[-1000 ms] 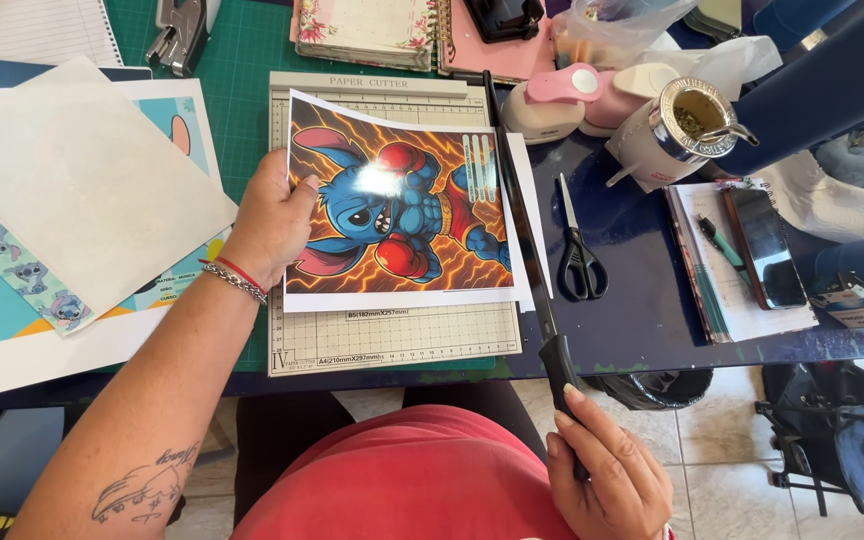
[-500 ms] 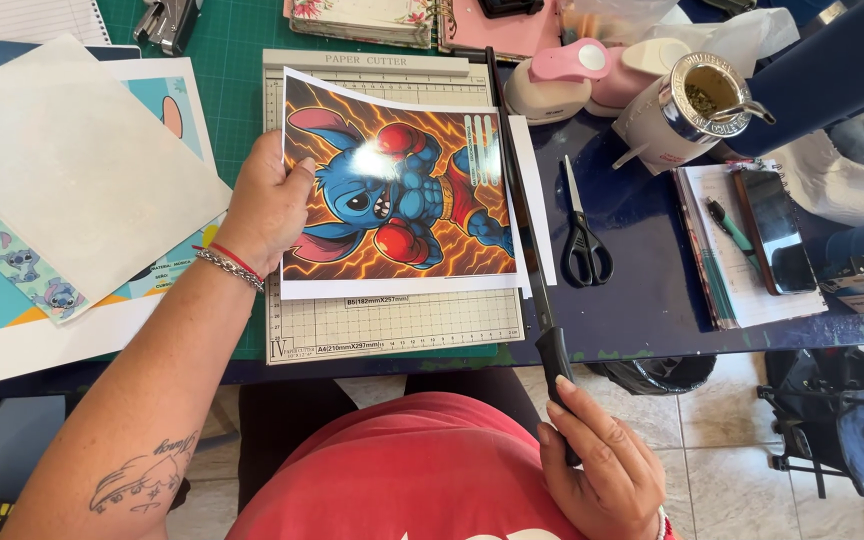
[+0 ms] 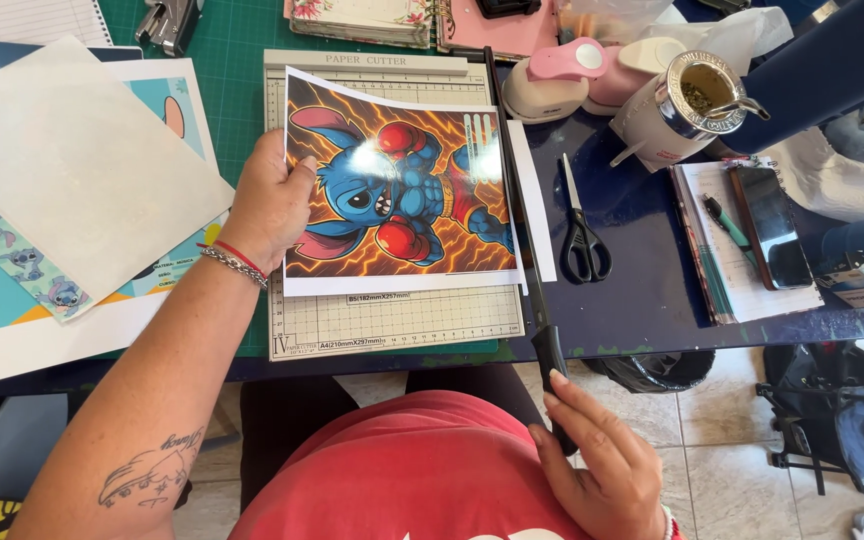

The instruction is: The person uses a paper cutter to trim the edges of a printed sheet featuring a cartoon character. They align the paper on the cutter's grid, slide the blade to make cuts, and then lift and rotate the sheet to trim other sides.

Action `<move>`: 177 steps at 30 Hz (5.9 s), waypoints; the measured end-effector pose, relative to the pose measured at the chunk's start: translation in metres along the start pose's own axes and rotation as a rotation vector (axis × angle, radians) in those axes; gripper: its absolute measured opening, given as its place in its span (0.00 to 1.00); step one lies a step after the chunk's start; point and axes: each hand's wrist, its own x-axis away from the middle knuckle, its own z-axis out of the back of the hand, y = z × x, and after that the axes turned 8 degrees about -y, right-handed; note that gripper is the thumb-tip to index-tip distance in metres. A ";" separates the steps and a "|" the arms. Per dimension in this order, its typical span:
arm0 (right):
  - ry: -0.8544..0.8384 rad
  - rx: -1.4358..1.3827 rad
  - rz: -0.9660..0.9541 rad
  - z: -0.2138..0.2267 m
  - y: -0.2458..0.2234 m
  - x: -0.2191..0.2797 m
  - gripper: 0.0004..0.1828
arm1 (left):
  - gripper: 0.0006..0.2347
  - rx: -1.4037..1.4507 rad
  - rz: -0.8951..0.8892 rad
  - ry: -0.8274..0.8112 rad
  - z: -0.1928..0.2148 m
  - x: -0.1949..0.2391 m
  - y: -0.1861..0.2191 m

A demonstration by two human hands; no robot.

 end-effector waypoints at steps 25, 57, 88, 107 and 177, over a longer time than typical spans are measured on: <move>-0.531 0.068 -0.455 -0.027 0.015 0.006 0.38 | 0.05 0.046 -0.026 -0.014 0.000 0.004 0.004; -0.372 -1.693 -1.081 -0.048 0.007 -0.068 0.37 | 0.14 0.419 -0.326 0.413 -0.002 0.132 0.030; 0.183 -1.414 -0.771 -0.065 0.015 -0.098 0.08 | 0.12 0.676 -0.447 0.316 -0.053 0.137 0.058; 0.352 -1.520 -0.749 -0.121 0.041 -0.077 0.07 | 0.10 0.698 -0.501 0.362 -0.052 0.132 0.004; 0.042 -1.111 -0.547 -0.057 0.003 -0.097 0.22 | 0.05 0.822 -0.345 0.334 -0.043 0.145 0.022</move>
